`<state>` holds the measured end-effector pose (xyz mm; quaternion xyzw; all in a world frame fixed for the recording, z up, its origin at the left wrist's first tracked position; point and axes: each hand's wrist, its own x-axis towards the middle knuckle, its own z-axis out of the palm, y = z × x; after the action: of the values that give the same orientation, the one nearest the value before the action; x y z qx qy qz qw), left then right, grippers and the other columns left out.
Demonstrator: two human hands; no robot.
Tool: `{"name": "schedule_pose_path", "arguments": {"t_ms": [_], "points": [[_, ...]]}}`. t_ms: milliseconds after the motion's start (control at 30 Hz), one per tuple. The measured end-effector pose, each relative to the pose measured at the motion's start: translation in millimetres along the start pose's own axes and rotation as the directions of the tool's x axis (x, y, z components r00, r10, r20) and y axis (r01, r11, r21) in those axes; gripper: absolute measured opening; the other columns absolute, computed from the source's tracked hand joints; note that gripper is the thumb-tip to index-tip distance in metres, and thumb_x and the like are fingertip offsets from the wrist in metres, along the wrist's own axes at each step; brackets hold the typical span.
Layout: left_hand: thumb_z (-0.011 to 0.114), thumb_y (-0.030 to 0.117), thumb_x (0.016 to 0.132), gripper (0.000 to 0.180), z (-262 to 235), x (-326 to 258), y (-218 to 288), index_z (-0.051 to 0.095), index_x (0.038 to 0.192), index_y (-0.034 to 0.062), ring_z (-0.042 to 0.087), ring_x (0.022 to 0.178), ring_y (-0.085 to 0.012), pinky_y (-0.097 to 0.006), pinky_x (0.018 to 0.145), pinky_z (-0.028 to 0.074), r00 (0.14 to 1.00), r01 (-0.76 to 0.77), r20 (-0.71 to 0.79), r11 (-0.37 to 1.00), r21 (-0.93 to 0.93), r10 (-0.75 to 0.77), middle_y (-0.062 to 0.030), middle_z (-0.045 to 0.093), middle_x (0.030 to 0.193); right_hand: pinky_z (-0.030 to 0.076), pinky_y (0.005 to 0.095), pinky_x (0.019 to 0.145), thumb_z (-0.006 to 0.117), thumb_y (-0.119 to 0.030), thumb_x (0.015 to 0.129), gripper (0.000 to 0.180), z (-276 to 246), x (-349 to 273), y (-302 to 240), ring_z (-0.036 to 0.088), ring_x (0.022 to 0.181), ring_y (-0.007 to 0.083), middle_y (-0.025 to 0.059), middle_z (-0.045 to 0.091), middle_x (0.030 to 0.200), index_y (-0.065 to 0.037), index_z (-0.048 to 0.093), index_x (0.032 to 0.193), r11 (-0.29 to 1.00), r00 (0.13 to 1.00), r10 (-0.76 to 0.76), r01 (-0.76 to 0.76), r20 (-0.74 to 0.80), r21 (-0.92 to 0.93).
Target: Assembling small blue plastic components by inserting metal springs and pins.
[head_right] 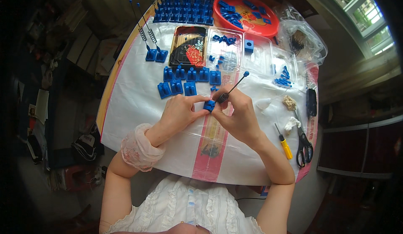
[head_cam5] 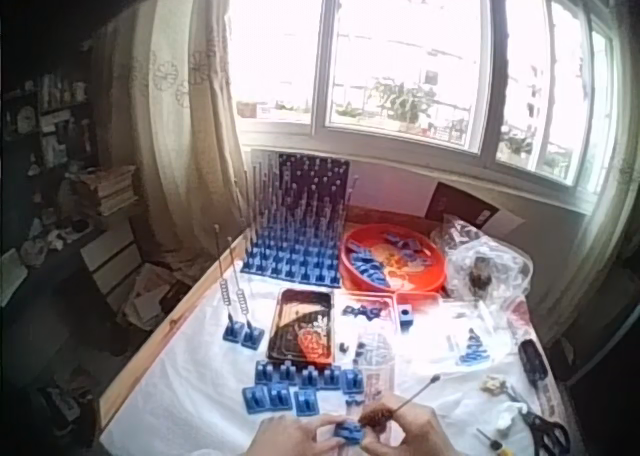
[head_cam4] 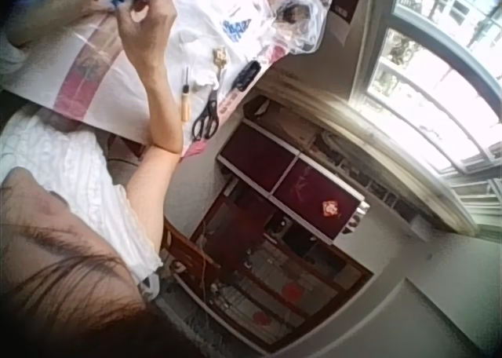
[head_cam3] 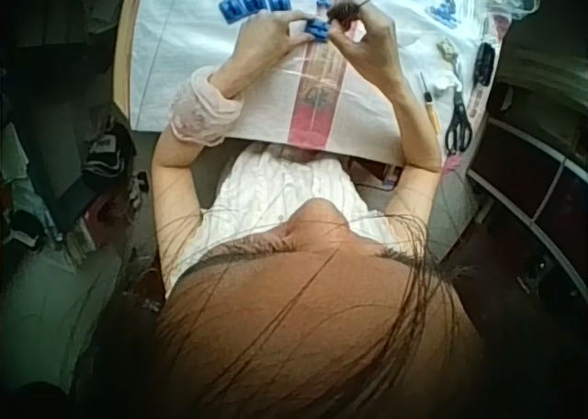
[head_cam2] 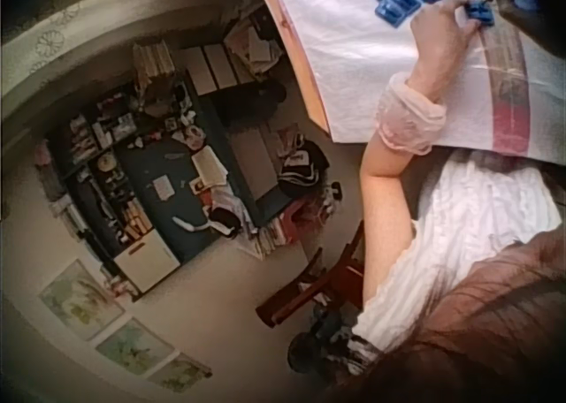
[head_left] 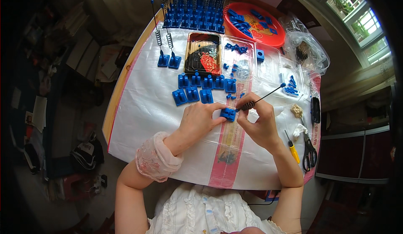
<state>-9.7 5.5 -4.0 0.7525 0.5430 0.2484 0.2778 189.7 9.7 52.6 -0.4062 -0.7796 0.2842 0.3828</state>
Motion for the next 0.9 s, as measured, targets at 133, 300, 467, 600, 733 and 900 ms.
{"name": "schedule_pose_path", "arguments": {"t_ms": [133, 300, 467, 600, 733, 900], "points": [[0.082, 0.033, 0.082, 0.033, 2.1, 0.1, -0.7, 0.077, 0.114, 0.0239, 0.068, 0.056, -0.0226, -0.034, 0.058, 0.053, 1.000, -0.020, -0.012, 1.000, 0.023, 0.021, -0.0065, 0.068, 0.062, 0.051, 0.0296, 0.066, 0.069, 0.007, 0.079, 0.020, -1.6, -0.3, -0.7, 0.061, 0.070, 0.0171, 0.0084, 0.065, 0.086, 0.000, 0.062, 0.096, 1.000, 1.000, -0.002, 0.002, 0.025, -0.009], [0.082, 0.033, 0.082, 0.034, 1.3, 0.1, 0.0, 0.077, 0.113, 0.0233, 0.068, 0.056, -0.0228, -0.034, 0.058, 0.054, 0.999, -0.038, -0.022, 0.998, 0.050, 0.039, -0.0065, 0.069, 0.062, 0.051, 0.0306, 0.066, 0.069, 0.007, 0.078, 0.020, 1.1, 1.2, 3.6, 0.062, 0.070, 0.0185, 0.0086, 0.064, 0.086, 0.000, 0.062, 0.095, 1.000, 0.998, -0.026, 0.027, 0.053, -0.012], [0.082, 0.034, 0.082, 0.033, 1.4, -0.4, -0.7, 0.077, 0.113, 0.0233, 0.068, 0.056, -0.0229, -0.035, 0.058, 0.054, 0.998, -0.055, -0.033, 0.997, 0.051, 0.057, -0.0064, 0.069, 0.062, 0.051, 0.0309, 0.066, 0.070, 0.007, 0.078, 0.021, 1.5, 1.4, 4.7, 0.062, 0.070, 0.0185, 0.0088, 0.063, 0.084, 0.000, 0.061, 0.096, 0.999, 0.998, -0.019, 0.021, 0.058, -0.024], [0.082, 0.034, 0.082, 0.033, 2.9, -1.5, -1.7, 0.077, 0.113, 0.0242, 0.068, 0.056, -0.0228, -0.035, 0.058, 0.054, 0.997, -0.061, -0.044, 0.996, 0.065, 0.064, -0.0062, 0.069, 0.062, 0.051, 0.0310, 0.065, 0.070, 0.007, 0.078, 0.021, 2.3, 2.7, 6.4, 0.061, 0.069, 0.0184, 0.0088, 0.063, 0.082, 0.000, 0.061, 0.096, 1.000, 0.998, -0.008, 0.010, 0.064, -0.029], [0.082, 0.035, 0.082, 0.033, 4.1, -2.1, -2.1, 0.077, 0.112, 0.0252, 0.068, 0.057, -0.0229, -0.035, 0.057, 0.054, 0.993, -0.087, -0.070, 0.993, 0.074, 0.092, -0.0060, 0.069, 0.062, 0.050, 0.0312, 0.065, 0.070, 0.007, 0.078, 0.021, 4.6, 3.3, 6.8, 0.060, 0.068, 0.0180, 0.0088, 0.062, 0.080, 0.000, 0.061, 0.096, 0.999, 0.998, -0.011, 0.013, 0.068, -0.036], [0.082, 0.036, 0.082, 0.034, 4.0, -2.2, -2.8, 0.077, 0.113, 0.0249, 0.069, 0.057, -0.0232, -0.035, 0.058, 0.054, 0.991, -0.103, -0.080, 0.992, 0.072, 0.109, -0.0062, 0.069, 0.062, 0.050, 0.0309, 0.064, 0.070, 0.006, 0.078, 0.021, 5.5, 3.4, 7.5, 0.060, 0.068, 0.0173, 0.0088, 0.063, 0.079, 0.000, 0.061, 0.096, 0.999, 0.998, -0.001, 0.003, 0.063, -0.034]]}}
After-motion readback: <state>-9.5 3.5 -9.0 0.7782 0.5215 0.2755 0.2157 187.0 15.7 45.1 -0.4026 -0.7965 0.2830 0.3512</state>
